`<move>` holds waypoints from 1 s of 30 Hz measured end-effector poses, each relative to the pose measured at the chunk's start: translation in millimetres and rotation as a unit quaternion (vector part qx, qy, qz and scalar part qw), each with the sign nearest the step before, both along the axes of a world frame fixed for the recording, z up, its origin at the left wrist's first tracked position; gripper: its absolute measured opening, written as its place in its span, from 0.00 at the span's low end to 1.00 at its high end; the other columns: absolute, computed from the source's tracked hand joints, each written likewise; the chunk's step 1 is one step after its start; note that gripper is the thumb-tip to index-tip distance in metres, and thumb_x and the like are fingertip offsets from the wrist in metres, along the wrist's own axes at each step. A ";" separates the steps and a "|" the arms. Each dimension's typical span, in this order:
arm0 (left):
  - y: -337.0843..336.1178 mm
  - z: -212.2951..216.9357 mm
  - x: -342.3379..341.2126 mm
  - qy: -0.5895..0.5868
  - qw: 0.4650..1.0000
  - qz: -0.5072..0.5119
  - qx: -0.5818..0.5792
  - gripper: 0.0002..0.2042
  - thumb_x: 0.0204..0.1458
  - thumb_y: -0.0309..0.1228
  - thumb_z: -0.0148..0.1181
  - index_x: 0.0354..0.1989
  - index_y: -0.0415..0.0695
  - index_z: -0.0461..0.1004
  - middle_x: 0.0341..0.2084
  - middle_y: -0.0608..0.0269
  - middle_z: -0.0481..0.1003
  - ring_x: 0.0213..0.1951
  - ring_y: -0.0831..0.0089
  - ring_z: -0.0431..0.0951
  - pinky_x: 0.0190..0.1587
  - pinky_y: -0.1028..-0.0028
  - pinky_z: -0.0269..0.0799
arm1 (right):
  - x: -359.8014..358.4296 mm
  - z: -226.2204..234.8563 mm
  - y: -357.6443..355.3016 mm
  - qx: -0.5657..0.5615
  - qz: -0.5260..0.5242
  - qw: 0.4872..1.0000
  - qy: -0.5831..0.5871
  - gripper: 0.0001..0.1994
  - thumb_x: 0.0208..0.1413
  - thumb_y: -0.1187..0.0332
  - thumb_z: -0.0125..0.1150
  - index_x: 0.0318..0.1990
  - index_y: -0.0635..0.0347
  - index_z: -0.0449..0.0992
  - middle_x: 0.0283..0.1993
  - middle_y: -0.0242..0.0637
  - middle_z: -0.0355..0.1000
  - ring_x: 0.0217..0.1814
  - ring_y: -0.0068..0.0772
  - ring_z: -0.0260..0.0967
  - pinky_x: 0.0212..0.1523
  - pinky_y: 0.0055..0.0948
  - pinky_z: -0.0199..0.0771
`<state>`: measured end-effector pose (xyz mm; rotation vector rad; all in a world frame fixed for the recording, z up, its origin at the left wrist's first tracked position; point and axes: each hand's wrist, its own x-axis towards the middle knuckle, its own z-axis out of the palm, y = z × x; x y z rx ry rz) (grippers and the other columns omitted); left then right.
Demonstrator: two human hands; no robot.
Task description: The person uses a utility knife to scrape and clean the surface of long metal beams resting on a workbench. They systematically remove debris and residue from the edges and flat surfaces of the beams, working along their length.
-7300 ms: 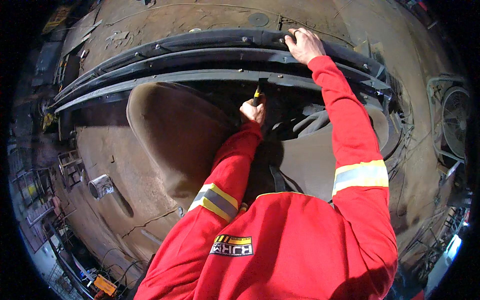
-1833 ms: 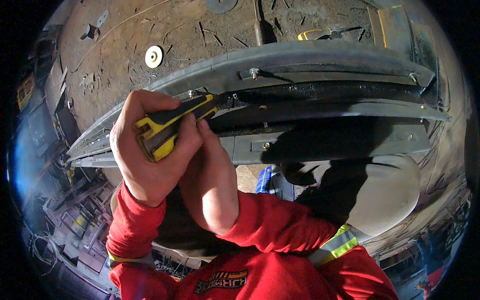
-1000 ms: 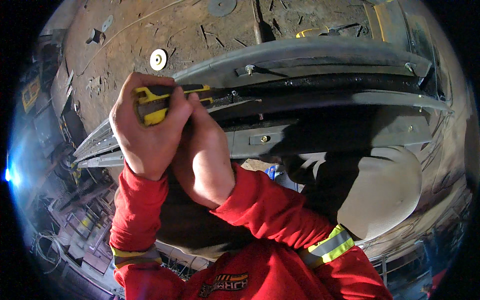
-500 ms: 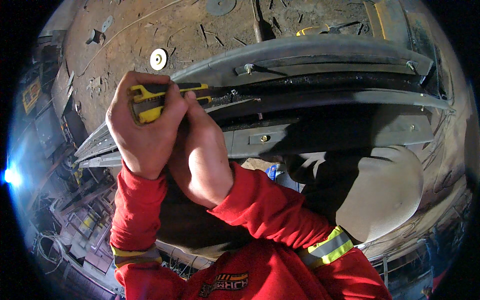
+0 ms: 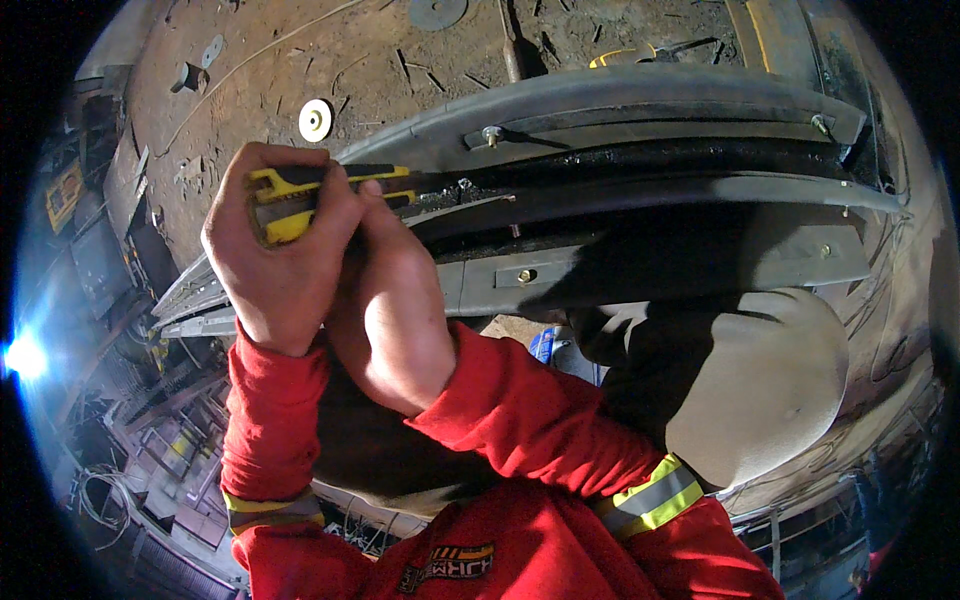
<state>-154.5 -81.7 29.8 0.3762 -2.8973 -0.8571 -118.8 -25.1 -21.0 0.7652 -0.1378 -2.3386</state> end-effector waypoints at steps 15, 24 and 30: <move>-5.3 8.4 -4.9 0.027 0.999 0.007 0.018 0.05 0.45 0.21 0.64 0.30 0.38 0.74 0.24 0.65 0.76 0.28 0.83 0.74 0.33 0.79 0.71 | -10.4 14.4 0.5 0.003 0.010 1.000 -0.013 0.19 0.69 0.56 0.35 0.53 0.61 0.66 0.50 0.38 0.69 0.53 0.31 0.67 0.57 0.33 0.65; -0.5 7.7 -6.0 0.028 0.999 0.024 0.025 0.06 0.45 0.21 0.65 0.31 0.38 0.74 0.24 0.64 0.76 0.28 0.82 0.75 0.34 0.79 0.72 | -8.7 10.2 -5.9 0.001 -0.019 1.000 0.014 0.19 0.69 0.55 0.36 0.53 0.60 0.67 0.50 0.38 0.69 0.53 0.31 0.67 0.58 0.32 0.65; -1.0 11.6 -8.3 0.038 0.999 0.006 0.006 0.06 0.45 0.22 0.65 0.31 0.38 0.74 0.24 0.65 0.76 0.28 0.82 0.75 0.33 0.79 0.72 | -15.9 17.2 -0.5 -0.005 -0.001 1.000 -0.015 0.19 0.69 0.56 0.35 0.52 0.60 0.67 0.50 0.38 0.69 0.53 0.31 0.67 0.58 0.32 0.65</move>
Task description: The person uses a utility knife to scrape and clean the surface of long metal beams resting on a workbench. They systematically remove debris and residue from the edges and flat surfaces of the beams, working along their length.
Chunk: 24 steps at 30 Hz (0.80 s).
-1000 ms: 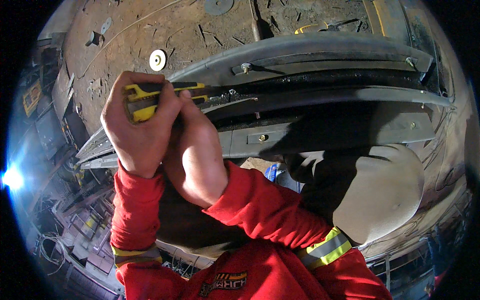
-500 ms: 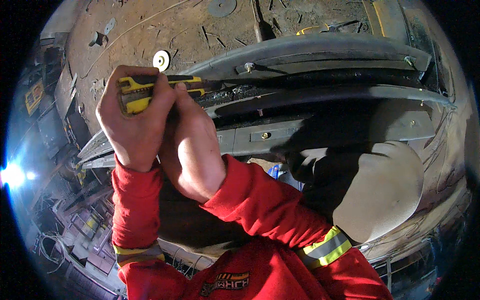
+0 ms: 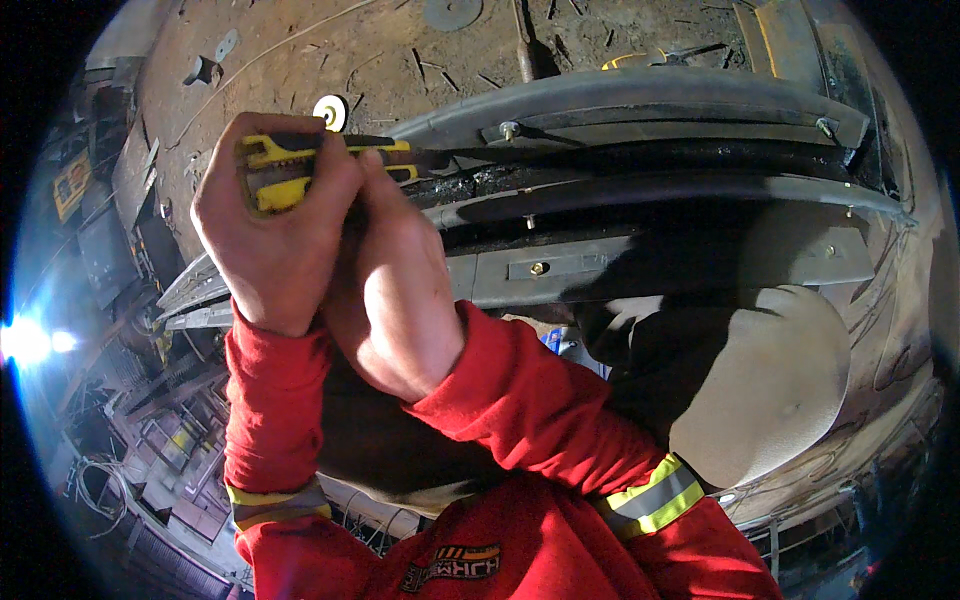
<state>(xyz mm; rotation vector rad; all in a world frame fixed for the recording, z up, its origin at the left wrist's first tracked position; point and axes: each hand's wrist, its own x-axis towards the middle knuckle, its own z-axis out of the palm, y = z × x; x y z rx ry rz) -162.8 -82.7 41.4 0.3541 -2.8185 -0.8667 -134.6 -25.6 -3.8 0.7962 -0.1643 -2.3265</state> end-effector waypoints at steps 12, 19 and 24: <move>-2.3 1.1 -4.8 0.007 1.000 0.006 0.008 0.06 0.45 0.23 0.65 0.31 0.38 0.75 0.24 0.65 0.77 0.28 0.82 0.75 0.34 0.79 0.73 | -7.5 5.5 0.5 -0.045 -0.028 0.999 -0.003 0.18 0.69 0.57 0.36 0.52 0.60 0.67 0.51 0.38 0.69 0.54 0.32 0.66 0.59 0.32 0.64; -7.9 2.0 -9.0 0.021 0.999 0.000 -0.026 0.07 0.44 0.24 0.66 0.32 0.38 0.76 0.24 0.65 0.77 0.28 0.81 0.76 0.34 0.78 0.73 | -13.5 8.6 -4.6 -0.048 -0.033 0.998 -0.005 0.17 0.68 0.58 0.37 0.50 0.60 0.68 0.50 0.38 0.71 0.52 0.32 0.68 0.57 0.31 0.66; -7.9 9.5 -18.3 0.020 0.999 0.015 -0.022 0.07 0.43 0.25 0.66 0.31 0.38 0.77 0.24 0.65 0.77 0.29 0.81 0.75 0.34 0.79 0.72 | -23.4 16.7 -2.0 -0.080 -0.042 0.996 0.012 0.16 0.67 0.59 0.39 0.49 0.60 0.69 0.49 0.38 0.72 0.51 0.31 0.69 0.56 0.29 0.67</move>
